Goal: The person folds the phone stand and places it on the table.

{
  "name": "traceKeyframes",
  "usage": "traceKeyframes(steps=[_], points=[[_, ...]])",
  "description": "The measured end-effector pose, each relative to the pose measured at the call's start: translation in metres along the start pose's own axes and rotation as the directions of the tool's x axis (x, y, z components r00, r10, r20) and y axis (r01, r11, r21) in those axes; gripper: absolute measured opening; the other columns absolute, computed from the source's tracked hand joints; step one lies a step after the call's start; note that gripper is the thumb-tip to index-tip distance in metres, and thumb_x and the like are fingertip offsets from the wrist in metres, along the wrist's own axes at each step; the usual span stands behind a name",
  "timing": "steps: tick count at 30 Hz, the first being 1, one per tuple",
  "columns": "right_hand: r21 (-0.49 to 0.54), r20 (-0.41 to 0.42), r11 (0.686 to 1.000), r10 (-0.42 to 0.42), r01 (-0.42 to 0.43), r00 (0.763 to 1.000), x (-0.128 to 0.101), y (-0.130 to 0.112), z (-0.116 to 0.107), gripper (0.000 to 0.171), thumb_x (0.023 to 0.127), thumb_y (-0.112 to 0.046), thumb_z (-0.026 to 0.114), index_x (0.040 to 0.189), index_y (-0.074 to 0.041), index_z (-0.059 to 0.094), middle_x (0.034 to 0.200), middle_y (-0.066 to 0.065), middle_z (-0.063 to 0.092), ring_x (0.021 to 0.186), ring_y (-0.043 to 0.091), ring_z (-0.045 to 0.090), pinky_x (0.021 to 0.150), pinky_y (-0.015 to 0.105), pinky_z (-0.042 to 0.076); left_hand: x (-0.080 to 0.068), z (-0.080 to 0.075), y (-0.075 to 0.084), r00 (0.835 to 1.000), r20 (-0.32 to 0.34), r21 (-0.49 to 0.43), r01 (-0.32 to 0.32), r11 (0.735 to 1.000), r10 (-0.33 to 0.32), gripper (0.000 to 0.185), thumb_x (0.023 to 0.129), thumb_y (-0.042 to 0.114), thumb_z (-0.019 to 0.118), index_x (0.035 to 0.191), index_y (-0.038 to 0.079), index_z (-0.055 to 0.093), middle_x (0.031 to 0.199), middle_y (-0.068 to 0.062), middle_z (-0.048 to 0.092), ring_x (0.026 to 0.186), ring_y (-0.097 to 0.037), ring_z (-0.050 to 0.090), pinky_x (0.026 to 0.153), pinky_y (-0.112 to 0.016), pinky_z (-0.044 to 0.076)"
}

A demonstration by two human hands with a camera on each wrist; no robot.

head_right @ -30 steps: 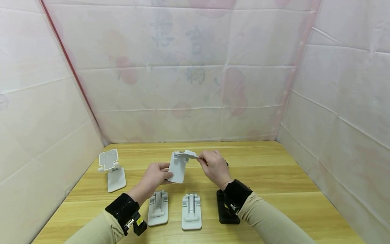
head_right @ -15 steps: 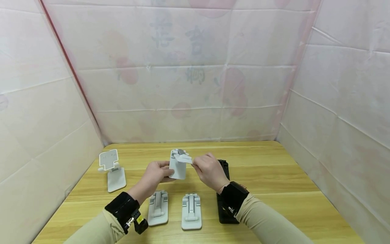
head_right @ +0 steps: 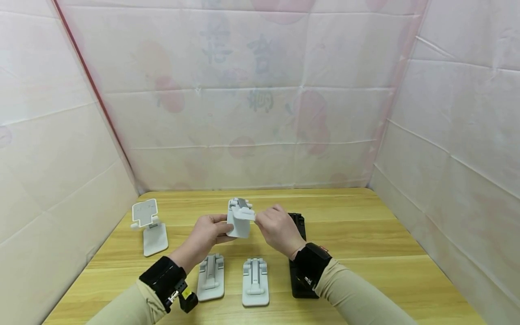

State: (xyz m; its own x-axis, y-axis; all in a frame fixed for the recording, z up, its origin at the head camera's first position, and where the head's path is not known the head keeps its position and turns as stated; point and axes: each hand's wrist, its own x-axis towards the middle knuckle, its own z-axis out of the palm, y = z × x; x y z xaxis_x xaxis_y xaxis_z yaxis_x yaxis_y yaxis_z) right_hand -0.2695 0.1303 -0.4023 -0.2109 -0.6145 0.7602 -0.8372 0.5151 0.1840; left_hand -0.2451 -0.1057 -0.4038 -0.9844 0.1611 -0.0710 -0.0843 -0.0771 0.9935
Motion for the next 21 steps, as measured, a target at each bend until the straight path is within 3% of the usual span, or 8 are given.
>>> traceKeyframes(steps=[4, 8, 12, 16, 21], points=[[0.002, -0.012, 1.000, -0.027, 0.027, 1.000, 0.0006, -0.0017, 0.0005, 0.016, 0.089, -0.003, 0.075, 0.085, -0.010, 0.062, 0.074, 0.000, 0.059, 0.070, 0.015, 0.060, 0.074, 0.033, 0.054, -0.0007, -0.0010, 0.0005, 1.000, 0.009, -0.034, -0.001, 0.999, 0.001, 0.043, 0.100, 0.006, 0.058, 0.138, -0.014, 0.053, 0.134, -0.036, 0.058, 0.118, -0.044, 0.065, 0.090, -0.040, 0.063], [-0.006, -0.022, 0.998, -0.064, 0.064, 0.998, 0.0016, -0.0025, 0.0016, 0.017, 0.089, -0.001, 0.074, 0.083, -0.010, 0.061, 0.073, -0.001, 0.061, 0.070, 0.014, 0.062, 0.072, 0.032, 0.054, -0.0009, -0.0023, 0.0019, 1.000, 0.024, -0.073, 0.004, 0.997, -0.002, 0.049, 0.106, 0.027, 0.056, 0.136, -0.012, 0.056, 0.128, -0.033, 0.063, 0.114, -0.040, 0.068, 0.091, -0.040, 0.063], [-0.054, 0.000, 0.993, -0.104, 0.104, 0.995, 0.0016, -0.0032, 0.0021, 0.020, 0.101, -0.003, 0.058, 0.084, -0.010, 0.062, 0.071, -0.002, 0.062, 0.070, 0.014, 0.063, 0.071, 0.030, 0.054, -0.0008, -0.0024, 0.0026, 0.999, 0.033, -0.086, 0.001, 0.996, 0.002, 0.058, 0.104, 0.041, 0.059, 0.133, -0.010, 0.060, 0.122, -0.029, 0.068, 0.109, -0.035, 0.071, 0.090, -0.039, 0.063], [-0.098, 0.040, 0.985, -0.138, 0.141, 0.990, -0.0005, -0.0052, 0.0017, 0.034, 0.109, -0.007, 0.040, 0.086, -0.010, 0.065, 0.070, -0.002, 0.060, 0.069, 0.014, 0.060, 0.072, 0.029, 0.052, -0.0016, -0.0023, 0.0025, 0.999, 0.039, -0.100, 0.003, 0.995, 0.001, 0.056, 0.103, 0.038, 0.062, 0.133, -0.009, 0.060, 0.123, -0.028, 0.068, 0.109, -0.034, 0.071, 0.091, -0.040, 0.062], [-0.139, 0.052, 0.973, -0.179, 0.185, 0.982, -0.0048, -0.0065, 0.0027, 0.034, 0.111, -0.010, 0.038, 0.094, -0.010, 0.067, 0.077, -0.001, 0.062, 0.071, 0.013, 0.055, 0.077, 0.027, 0.049, -0.0018, -0.0021, 0.0026, 0.999, 0.052, -0.116, 0.010, 0.993, -0.004, 0.052, 0.104, 0.030, 0.060, 0.136, -0.011, 0.057, 0.124, -0.029, 0.067, 0.110, -0.034, 0.071, 0.092, -0.038, 0.062]])
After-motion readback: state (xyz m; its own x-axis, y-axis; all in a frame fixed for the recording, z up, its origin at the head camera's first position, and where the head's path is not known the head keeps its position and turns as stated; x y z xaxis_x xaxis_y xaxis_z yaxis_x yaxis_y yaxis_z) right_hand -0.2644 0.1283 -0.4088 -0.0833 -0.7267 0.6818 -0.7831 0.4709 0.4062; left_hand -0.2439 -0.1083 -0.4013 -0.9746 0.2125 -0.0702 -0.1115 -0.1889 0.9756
